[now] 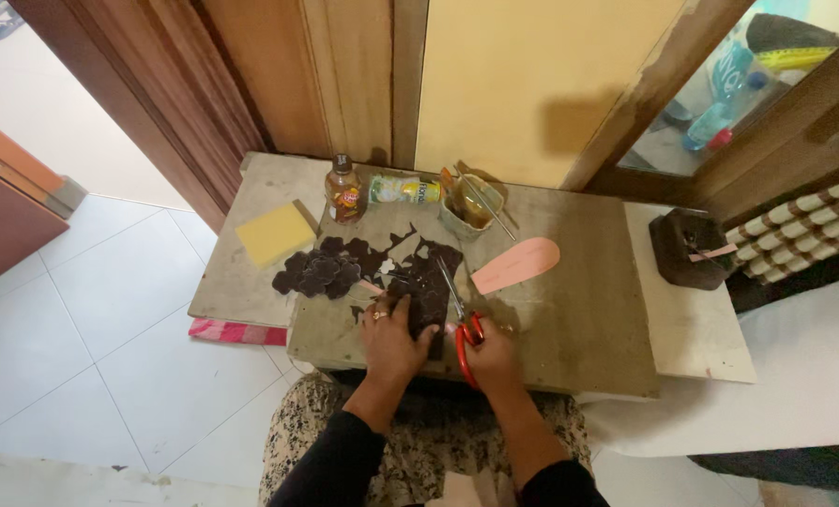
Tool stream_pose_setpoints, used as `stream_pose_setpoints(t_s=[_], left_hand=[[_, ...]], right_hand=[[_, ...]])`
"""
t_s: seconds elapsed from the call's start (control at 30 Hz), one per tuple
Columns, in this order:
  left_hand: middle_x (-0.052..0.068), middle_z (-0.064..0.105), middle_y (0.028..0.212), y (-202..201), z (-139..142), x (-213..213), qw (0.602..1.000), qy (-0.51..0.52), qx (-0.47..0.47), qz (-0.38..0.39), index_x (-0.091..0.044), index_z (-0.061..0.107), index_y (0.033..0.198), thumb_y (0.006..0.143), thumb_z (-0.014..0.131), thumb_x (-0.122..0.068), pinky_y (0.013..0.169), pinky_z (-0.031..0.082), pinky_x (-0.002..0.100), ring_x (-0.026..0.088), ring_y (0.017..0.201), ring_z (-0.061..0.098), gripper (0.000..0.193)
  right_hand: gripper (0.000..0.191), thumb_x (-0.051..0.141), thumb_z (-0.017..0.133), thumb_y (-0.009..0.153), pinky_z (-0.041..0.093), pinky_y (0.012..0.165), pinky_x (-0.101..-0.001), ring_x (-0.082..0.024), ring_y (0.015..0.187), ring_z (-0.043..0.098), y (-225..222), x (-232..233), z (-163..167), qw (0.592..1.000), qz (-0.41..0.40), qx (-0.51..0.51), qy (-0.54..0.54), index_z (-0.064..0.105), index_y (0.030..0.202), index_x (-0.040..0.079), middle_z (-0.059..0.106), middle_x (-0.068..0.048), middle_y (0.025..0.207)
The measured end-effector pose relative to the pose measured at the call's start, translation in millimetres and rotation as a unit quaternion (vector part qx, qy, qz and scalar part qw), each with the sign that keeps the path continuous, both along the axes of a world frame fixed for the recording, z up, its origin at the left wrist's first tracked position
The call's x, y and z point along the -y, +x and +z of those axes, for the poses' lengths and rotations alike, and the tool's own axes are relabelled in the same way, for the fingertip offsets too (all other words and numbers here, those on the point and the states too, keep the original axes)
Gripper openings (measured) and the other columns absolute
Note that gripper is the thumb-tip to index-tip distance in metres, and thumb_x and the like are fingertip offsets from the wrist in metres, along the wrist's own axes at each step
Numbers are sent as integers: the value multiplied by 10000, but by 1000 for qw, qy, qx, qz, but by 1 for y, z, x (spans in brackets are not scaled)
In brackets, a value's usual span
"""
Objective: The person uses red-handled scissors to cut flower-shaped pieces from a dark brown fabric strip. They rotate the fabric and trim along the outlines, placing finished pieces on a small table. The camera pans to show the floor workspace with scattered cut pieces.
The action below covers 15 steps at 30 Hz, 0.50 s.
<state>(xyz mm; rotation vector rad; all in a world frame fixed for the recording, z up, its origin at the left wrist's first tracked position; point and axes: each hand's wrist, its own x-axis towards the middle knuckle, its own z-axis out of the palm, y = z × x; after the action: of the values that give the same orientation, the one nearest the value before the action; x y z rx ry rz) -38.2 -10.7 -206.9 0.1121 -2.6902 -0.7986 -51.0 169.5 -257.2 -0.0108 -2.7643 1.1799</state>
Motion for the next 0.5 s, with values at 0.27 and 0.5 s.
stream_pose_setpoints(t_s=[0.27,0.5], left_hand=[[192,705,979,-15,-1,-5,994,95,-60,14,-34,726,914,869,749,-135,856,509,478,402,950,655,113],[168,734,948,-24,15,14,953,273,-129,36,-43,751,977,934,718,-162,763,553,410,351,856,719,131]], right_hand=[[374,380,809,830,489,571,-398,-269,551,592,3,-14,-1,998,12,-21,-62,657,830,38,621,-159,632],[413,435,807,833,490,578,-400,-260,548,533,4,-22,11,997,3,18,-80,679,859,43,592,-155,614]])
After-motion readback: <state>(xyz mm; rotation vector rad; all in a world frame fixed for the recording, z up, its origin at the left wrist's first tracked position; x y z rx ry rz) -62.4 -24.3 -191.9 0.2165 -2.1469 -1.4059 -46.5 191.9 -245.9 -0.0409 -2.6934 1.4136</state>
